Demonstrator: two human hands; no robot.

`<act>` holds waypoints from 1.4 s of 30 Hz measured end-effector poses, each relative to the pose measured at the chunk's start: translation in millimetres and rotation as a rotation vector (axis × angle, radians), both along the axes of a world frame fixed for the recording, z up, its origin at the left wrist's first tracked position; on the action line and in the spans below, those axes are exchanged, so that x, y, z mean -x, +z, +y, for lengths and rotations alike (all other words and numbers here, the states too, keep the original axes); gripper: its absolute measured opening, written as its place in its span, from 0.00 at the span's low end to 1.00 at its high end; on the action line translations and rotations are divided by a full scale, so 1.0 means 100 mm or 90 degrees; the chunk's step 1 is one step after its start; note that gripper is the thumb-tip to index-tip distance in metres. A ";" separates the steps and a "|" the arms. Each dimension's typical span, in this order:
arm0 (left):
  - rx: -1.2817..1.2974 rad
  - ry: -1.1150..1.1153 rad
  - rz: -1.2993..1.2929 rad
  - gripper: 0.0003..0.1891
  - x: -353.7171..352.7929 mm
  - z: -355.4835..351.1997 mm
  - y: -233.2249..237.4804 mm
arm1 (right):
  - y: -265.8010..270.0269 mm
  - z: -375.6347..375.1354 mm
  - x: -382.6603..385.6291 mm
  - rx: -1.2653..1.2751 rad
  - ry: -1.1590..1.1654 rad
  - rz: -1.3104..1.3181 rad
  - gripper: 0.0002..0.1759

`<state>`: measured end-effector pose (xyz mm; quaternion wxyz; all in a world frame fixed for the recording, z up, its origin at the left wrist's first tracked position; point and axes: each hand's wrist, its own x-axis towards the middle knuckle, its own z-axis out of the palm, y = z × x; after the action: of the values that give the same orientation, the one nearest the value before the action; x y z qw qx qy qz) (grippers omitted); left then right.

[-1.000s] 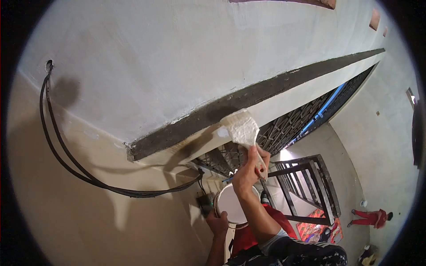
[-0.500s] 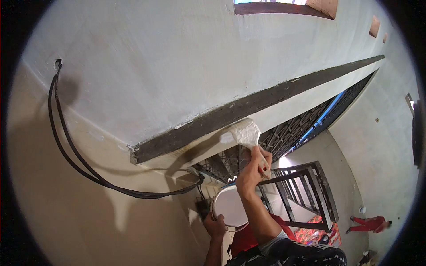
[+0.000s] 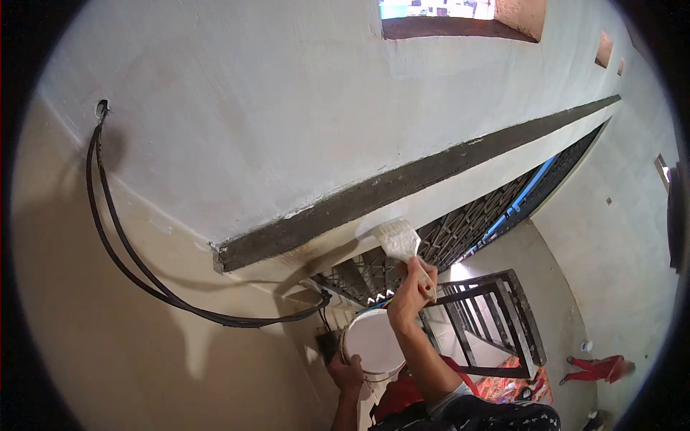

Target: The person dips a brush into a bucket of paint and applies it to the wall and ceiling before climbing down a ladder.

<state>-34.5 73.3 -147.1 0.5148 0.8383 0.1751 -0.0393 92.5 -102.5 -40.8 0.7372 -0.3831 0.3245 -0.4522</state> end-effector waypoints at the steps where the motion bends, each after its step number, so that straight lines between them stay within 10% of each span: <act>1: 0.021 -0.007 -0.007 0.19 0.00 0.00 0.00 | 0.14 -0.01 -0.04 0.045 0.000 0.001 0.13; 8: 0.045 0.006 -0.048 0.19 0.01 -0.06 -0.01 | 0.43 -0.10 -0.10 0.047 -0.015 -0.156 0.13; 17: 0.022 -0.026 -0.024 0.18 -0.01 -0.12 0.19 | -0.57 -0.11 0.01 0.032 -0.034 0.021 0.12; 27: 0.074 -0.001 -0.045 0.15 0.02 -0.05 -0.14 | 0.19 -0.07 -0.08 0.055 0.011 -0.130 0.12; 42: -0.036 -0.036 -0.045 0.12 0.02 -0.03 0.05 | -1.20 0.10 0.12 0.052 0.006 0.119 0.12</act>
<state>-36.1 70.2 -142.4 0.4954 0.8580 0.1341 -0.0195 80.7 -92.3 -161.1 0.6897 -0.4545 0.3715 -0.4239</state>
